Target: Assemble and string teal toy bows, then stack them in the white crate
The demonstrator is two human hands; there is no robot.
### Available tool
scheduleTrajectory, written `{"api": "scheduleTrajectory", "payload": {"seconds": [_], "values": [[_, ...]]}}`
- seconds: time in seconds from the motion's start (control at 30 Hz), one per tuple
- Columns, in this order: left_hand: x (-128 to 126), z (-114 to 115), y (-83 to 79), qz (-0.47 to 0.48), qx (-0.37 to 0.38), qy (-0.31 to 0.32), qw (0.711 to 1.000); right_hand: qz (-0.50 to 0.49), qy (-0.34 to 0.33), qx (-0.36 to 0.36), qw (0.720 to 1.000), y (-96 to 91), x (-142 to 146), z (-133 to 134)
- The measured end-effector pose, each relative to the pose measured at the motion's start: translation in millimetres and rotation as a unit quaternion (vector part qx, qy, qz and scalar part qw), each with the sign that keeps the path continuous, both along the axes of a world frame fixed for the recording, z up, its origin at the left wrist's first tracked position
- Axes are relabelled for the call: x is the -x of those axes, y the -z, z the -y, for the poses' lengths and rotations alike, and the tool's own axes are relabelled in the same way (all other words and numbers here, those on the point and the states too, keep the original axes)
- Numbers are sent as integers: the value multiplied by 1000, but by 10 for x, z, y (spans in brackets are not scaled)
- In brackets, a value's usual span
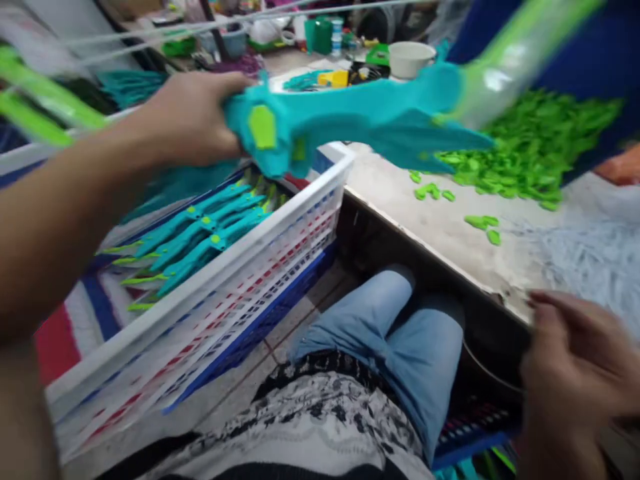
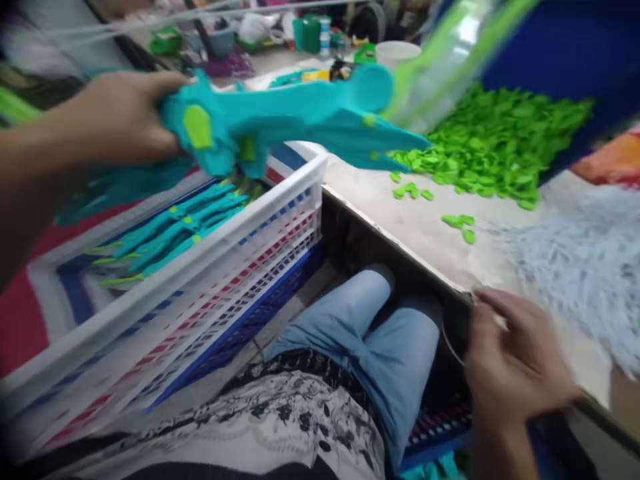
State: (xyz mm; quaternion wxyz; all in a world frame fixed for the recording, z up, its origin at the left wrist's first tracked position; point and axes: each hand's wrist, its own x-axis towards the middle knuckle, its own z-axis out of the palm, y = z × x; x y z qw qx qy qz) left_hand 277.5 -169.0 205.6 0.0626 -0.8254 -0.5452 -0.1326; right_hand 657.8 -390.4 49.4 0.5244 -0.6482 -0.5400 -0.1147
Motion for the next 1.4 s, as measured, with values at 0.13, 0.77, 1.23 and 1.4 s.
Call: {"api": "scheduleTrajectory", "payload": {"seconds": [0.13,0.77,1.23,1.4], "values": [[1496,81,541,52,74,-236,968,106,-240,63,963,-63,701,-897],[2376,421,2824,345,380,-234,826,249,-447,60,857,175,2281,-2162],[2661,256,2810,222,407,-226,857,233,-453,47,859,201,2290,-2172],[2809,-158,2781,189,339,-189,902,227,-452,46,861,193,2300,-2144]]}}
